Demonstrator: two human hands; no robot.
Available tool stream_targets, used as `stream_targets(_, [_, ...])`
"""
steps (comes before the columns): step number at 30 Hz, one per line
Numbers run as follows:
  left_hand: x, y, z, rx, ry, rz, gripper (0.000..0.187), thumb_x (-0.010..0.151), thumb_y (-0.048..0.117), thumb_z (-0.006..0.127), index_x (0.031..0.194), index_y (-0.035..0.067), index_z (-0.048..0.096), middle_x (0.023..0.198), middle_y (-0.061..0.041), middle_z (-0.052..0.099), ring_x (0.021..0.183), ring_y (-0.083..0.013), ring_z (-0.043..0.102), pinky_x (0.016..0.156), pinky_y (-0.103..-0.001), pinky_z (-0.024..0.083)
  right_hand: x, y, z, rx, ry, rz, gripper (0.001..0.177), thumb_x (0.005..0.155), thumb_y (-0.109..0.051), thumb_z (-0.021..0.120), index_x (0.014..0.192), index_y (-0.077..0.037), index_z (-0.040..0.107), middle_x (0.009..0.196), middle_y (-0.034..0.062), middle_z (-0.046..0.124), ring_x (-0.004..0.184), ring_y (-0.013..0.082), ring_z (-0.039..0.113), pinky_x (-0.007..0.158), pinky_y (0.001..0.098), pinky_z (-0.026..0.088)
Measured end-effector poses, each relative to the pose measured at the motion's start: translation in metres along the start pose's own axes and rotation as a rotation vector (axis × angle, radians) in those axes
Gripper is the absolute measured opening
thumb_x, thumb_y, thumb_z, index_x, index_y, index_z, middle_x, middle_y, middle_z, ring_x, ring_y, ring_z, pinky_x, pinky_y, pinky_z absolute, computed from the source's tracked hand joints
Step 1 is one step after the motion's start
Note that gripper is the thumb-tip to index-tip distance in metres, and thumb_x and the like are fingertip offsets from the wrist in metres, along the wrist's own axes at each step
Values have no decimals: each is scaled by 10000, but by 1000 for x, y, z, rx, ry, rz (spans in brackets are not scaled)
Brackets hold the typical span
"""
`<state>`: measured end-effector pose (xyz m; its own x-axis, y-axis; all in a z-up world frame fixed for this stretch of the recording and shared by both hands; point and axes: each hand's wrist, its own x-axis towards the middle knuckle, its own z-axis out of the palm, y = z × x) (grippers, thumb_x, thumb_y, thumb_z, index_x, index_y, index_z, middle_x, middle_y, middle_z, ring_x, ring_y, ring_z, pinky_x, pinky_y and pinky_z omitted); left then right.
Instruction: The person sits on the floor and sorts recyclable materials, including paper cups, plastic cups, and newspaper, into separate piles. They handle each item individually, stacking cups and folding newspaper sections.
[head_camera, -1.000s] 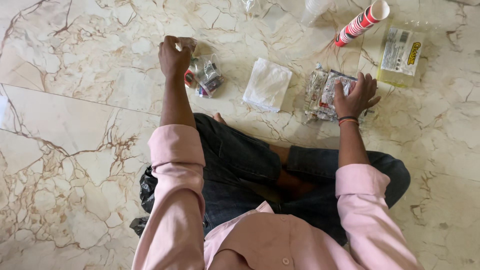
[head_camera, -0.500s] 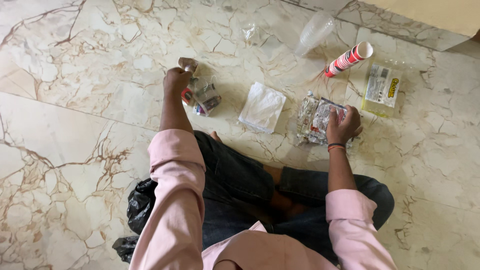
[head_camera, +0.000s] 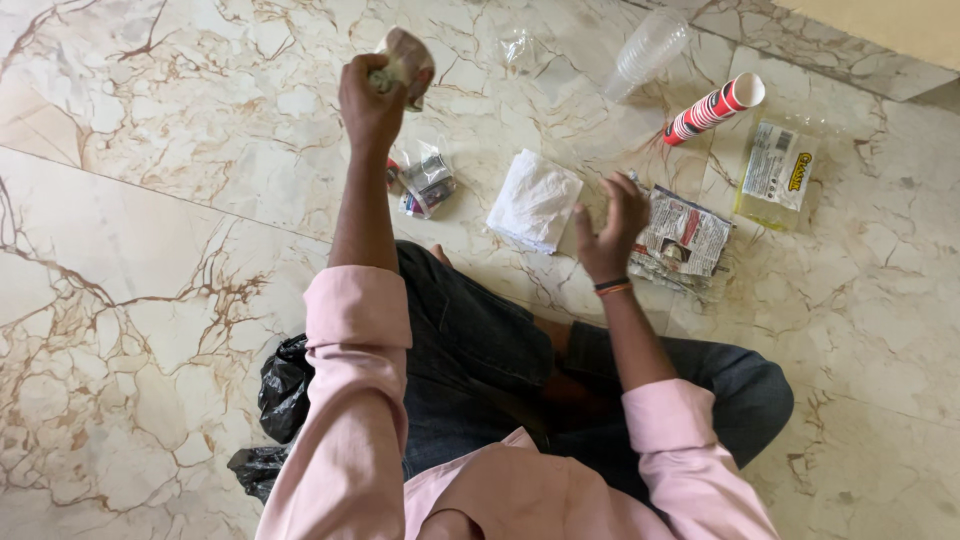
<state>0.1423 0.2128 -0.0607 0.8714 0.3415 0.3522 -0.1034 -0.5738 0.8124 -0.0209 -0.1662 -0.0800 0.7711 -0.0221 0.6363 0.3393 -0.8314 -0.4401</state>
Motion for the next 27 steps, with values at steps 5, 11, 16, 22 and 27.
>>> stream_targets(5, [-30, 87, 5, -440, -453, 73, 395, 824, 0, 684, 1215, 27, 643, 1170, -133, 671, 1033, -196, 709, 892, -320, 631, 68, -73, 41, 721, -51, 422, 551, 1006, -420, 687, 1384, -58, 516, 1352, 128, 586, 1249, 243, 560, 1059, 416, 463])
stream_targets(11, [-68, 139, 20, -519, -691, 184, 386, 839, -30, 629, 1217, 30, 683, 1103, -70, 686, 936, -139, 657, 791, -284, 563, 117, -76, 22, 1155, -332, 784, 344, 898, -174, 760, 1174, -96, 570, 991, 49, 667, 776, 124, 682, 598, 284, 600])
stream_targets(16, [-63, 149, 20, -644, -705, -81, 431, 907, 7, 600, 1334, 29, 650, 1054, -73, 636, 764, -174, 576, 673, -318, 482, 100, -59, -9, 1269, -349, 743, 221, 928, -117, 795, 1049, -87, 613, 803, -12, 646, 587, 63, 570, 510, 236, 504])
stream_targets(22, [-71, 146, 17, -760, -835, 364, 642, 988, 77, 795, 1471, -40, 388, 1345, -98, 540, 1161, -145, 567, 897, -293, 546, 89, -51, -13, 1181, -149, 742, 190, 975, -244, 771, 1029, -75, 701, 813, -12, 664, 643, 47, 577, 555, 207, 448])
stream_targets(27, [-96, 149, 46, -772, -901, 54, 256, 993, 157, 751, 1123, -35, 643, 921, -50, 693, 814, -66, 626, 695, -248, 529, 92, -63, -13, 1098, -170, 756, 362, 1016, -415, 636, 1041, -61, 707, 825, 1, 672, 664, 73, 633, 573, 224, 506])
